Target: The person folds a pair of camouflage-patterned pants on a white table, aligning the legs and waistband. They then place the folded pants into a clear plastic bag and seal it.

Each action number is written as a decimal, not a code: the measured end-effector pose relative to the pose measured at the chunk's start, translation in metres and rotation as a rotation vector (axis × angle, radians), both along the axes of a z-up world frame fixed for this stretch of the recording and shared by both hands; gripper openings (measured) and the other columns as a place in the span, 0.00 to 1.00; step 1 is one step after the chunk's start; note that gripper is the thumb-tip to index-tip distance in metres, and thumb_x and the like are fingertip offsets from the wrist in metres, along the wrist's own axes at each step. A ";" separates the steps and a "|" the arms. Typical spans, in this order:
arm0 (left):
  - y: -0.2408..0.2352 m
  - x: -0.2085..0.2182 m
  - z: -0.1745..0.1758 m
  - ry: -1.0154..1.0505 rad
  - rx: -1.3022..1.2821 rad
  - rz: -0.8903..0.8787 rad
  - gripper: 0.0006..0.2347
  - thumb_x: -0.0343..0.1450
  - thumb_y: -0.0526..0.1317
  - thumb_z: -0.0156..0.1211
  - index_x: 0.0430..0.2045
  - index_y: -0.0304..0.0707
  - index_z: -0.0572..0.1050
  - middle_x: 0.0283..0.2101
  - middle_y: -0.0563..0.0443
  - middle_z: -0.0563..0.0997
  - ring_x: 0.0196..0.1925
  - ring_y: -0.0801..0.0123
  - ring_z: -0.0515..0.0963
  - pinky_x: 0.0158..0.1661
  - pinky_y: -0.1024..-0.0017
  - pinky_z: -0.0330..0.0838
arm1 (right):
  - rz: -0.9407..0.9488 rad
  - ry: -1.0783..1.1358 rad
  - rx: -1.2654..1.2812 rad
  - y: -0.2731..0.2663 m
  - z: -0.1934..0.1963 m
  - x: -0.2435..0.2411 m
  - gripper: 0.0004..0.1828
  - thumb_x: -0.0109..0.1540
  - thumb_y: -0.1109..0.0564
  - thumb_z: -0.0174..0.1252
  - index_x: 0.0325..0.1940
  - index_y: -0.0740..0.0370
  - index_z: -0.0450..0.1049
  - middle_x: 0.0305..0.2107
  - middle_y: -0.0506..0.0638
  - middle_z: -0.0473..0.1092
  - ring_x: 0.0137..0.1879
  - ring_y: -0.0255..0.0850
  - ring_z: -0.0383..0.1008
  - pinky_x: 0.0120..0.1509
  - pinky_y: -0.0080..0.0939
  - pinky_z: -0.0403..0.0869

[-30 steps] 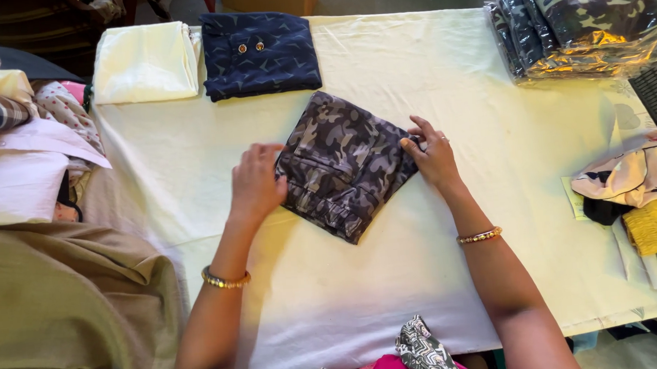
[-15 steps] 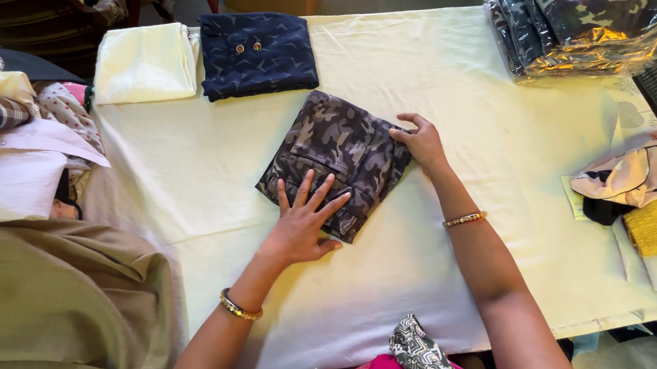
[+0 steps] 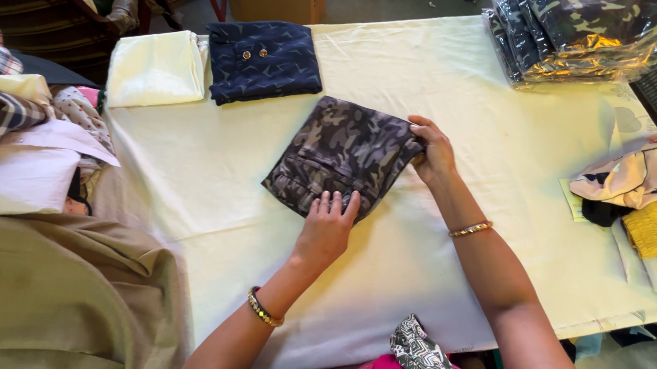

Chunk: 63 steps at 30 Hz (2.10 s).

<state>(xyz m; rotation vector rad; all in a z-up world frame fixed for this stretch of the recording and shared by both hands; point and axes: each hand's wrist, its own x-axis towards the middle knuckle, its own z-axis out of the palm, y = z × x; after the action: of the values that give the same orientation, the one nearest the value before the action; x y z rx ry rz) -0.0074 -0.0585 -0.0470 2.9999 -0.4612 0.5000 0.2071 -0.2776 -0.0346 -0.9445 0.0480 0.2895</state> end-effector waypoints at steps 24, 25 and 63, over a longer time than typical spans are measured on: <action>0.073 -0.017 -0.039 0.331 -2.454 0.283 0.20 0.72 0.34 0.52 0.61 0.47 0.65 0.46 0.47 0.78 0.47 0.62 0.77 0.51 0.60 0.73 | 0.206 -1.093 -0.938 0.162 0.002 -0.028 0.35 0.65 0.53 0.62 0.75 0.59 0.58 0.52 0.56 0.74 0.60 0.51 0.71 0.65 0.51 0.67; 0.069 -0.026 -0.029 0.346 -2.452 0.303 0.20 0.72 0.34 0.52 0.61 0.47 0.65 0.46 0.47 0.78 0.47 0.62 0.77 0.51 0.60 0.73 | 0.210 -1.074 -0.938 0.155 0.004 -0.036 0.35 0.65 0.53 0.62 0.75 0.59 0.58 0.52 0.56 0.74 0.60 0.51 0.71 0.65 0.51 0.67; 0.004 0.160 -0.010 0.142 -0.064 0.250 0.26 0.78 0.59 0.38 0.74 0.64 0.53 0.79 0.56 0.48 0.82 0.56 0.37 0.72 0.36 0.28 | 0.282 -1.082 -1.813 0.038 -0.004 -0.036 0.44 0.63 0.24 0.43 0.78 0.43 0.53 0.78 0.48 0.43 0.82 0.47 0.32 0.77 0.72 0.33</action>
<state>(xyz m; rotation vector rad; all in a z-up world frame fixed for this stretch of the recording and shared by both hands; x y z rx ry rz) 0.1522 -0.0542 -0.0565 3.0181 -0.0586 0.3050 0.1713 -0.2398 -0.0383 -2.8046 -0.9822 -0.1472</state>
